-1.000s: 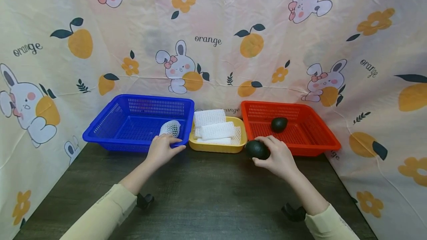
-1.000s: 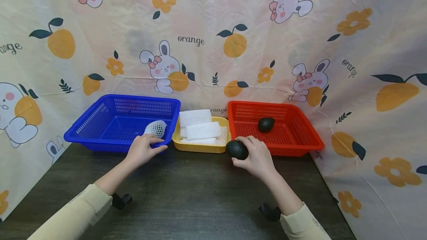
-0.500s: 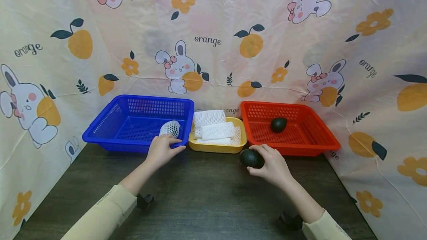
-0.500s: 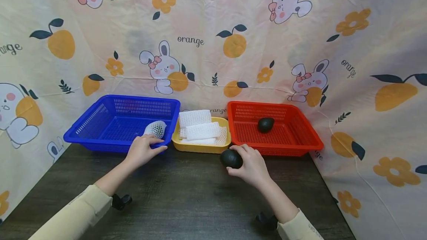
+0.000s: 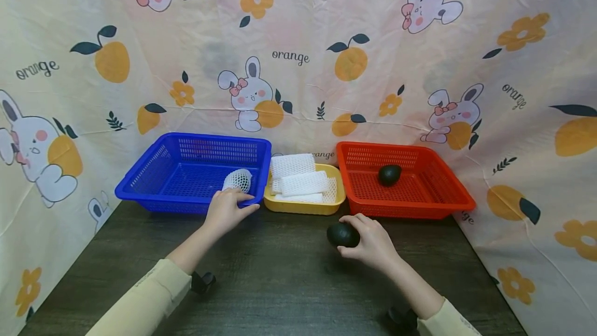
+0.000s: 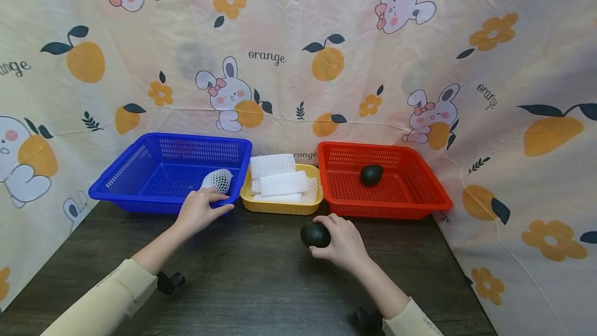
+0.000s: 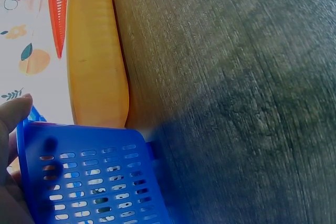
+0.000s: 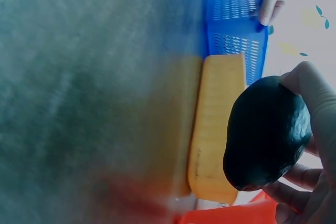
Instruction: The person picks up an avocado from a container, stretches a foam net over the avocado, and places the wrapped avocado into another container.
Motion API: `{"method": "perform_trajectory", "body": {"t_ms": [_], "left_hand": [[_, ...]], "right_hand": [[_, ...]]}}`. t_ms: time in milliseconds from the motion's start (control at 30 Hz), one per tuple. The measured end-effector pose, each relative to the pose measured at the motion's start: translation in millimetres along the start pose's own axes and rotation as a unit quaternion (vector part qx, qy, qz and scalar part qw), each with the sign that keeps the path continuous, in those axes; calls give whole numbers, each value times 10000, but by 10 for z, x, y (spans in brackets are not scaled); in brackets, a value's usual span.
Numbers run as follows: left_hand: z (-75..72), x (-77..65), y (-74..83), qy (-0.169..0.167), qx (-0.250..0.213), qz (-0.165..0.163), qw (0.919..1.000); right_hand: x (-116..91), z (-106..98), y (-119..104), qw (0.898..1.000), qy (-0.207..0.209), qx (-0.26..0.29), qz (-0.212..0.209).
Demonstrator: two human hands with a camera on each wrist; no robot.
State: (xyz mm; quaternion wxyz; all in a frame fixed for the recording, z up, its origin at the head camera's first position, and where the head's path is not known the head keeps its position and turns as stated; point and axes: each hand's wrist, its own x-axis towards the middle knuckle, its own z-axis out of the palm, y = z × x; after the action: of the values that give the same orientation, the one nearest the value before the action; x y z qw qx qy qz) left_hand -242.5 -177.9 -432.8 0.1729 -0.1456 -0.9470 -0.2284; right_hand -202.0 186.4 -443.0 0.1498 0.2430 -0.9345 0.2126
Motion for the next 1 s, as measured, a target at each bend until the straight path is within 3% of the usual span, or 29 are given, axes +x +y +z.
{"method": "perform_trajectory", "body": {"t_ms": [367, 733, 1000], "left_hand": [[8, -3, -12, -23, 12, 19, 10000], [-26, 48, -12, -54, -26, 4, 10000], [-14, 28, -8, -123, -8, 12, 9999]], "right_hand": [[-86, 157, -13, 9991, -394, 25, 119], [-74, 193, 20, 9980, -630, -12, 57], [-115, 228, 8, 9963, -797, 208, 232]]}}
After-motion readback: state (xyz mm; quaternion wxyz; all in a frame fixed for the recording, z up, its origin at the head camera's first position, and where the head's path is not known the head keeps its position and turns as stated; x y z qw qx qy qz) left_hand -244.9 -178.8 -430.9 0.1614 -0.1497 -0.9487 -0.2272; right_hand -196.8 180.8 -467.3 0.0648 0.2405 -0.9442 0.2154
